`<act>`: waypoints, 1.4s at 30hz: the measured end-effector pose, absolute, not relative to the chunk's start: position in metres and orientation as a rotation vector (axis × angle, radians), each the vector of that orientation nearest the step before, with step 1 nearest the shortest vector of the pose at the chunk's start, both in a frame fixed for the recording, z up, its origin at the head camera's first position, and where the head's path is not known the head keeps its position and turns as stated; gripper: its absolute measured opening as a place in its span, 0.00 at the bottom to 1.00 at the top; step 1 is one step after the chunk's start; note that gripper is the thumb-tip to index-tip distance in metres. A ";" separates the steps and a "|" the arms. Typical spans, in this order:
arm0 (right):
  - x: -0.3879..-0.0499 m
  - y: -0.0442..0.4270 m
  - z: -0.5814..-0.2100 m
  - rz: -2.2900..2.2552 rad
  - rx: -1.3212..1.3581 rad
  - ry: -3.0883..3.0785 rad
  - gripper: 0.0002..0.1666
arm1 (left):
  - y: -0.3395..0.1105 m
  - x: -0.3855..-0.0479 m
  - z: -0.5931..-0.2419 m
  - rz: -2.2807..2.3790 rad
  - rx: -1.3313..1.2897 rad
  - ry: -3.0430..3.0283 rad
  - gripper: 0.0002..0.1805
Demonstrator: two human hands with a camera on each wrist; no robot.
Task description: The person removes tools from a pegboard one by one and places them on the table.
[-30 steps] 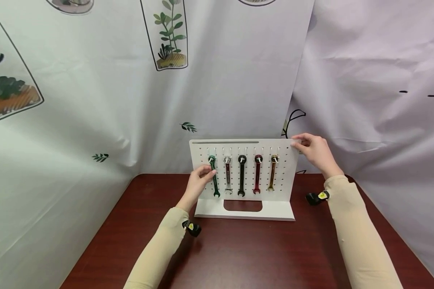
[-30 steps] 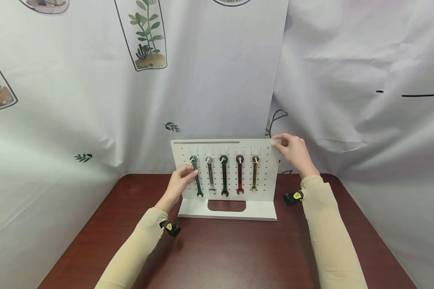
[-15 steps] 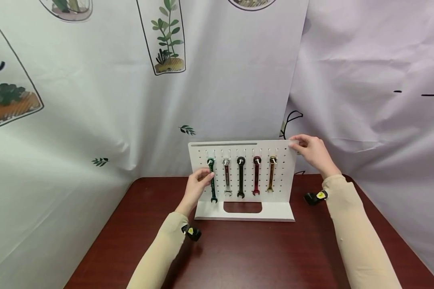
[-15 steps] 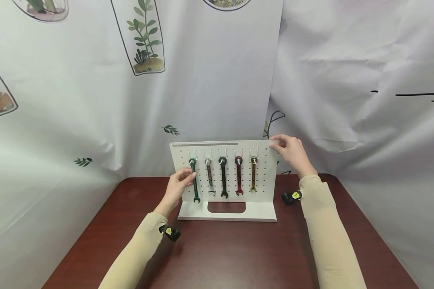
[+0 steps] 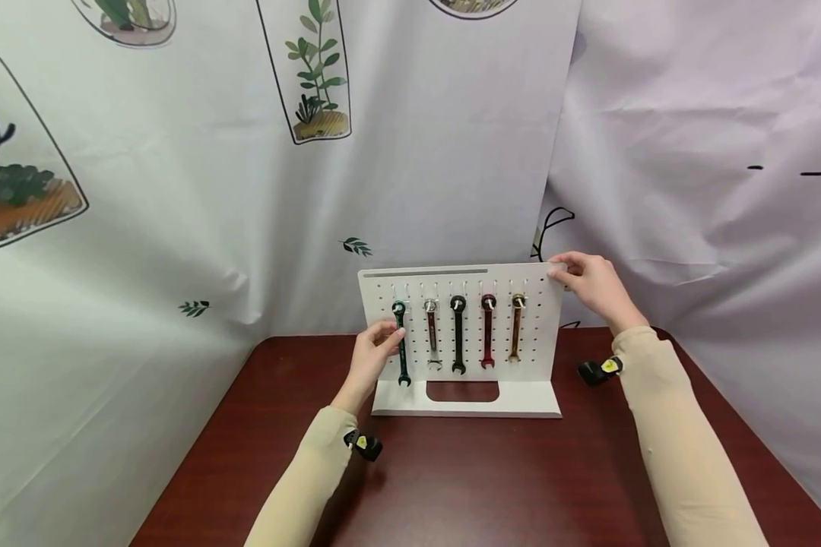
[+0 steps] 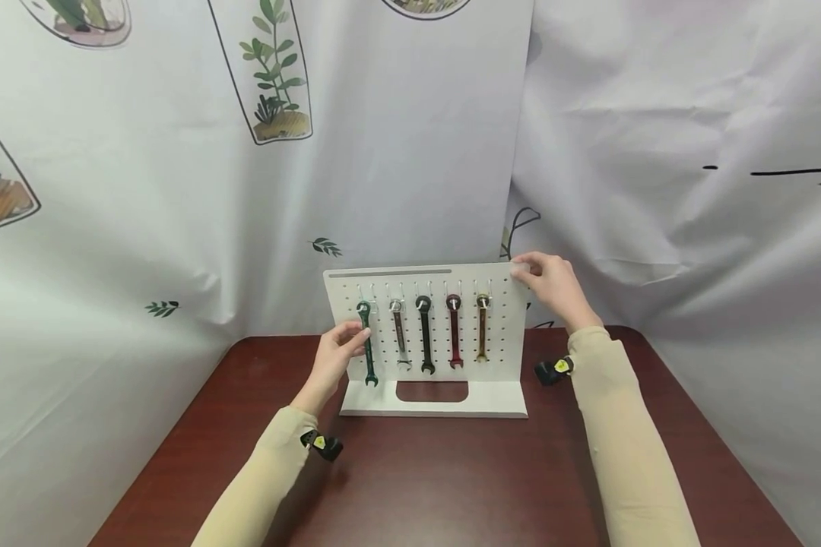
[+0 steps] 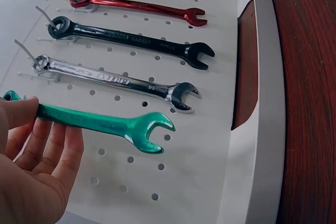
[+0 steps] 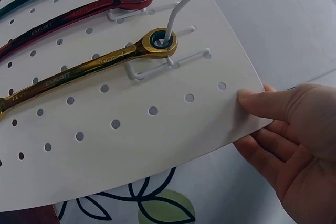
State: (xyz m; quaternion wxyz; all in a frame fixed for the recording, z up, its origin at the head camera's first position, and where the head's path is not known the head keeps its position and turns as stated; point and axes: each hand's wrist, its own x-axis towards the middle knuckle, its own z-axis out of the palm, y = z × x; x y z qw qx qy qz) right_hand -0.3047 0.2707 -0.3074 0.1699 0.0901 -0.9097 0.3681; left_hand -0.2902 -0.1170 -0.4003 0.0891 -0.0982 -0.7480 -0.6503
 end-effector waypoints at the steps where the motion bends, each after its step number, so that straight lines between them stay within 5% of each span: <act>1: -0.304 0.271 -0.307 1.047 0.253 -2.585 0.21 | -0.117 -0.293 -0.404 -1.935 -0.286 -2.220 0.13; 27: -0.304 0.270 -0.303 1.062 0.237 -2.585 0.23 | -0.131 -0.279 -0.396 -1.919 -0.361 -2.169 0.13; 42: -0.305 0.269 -0.307 1.053 0.241 -2.579 0.21 | -0.177 -0.276 -0.397 -1.881 -0.175 -2.221 0.14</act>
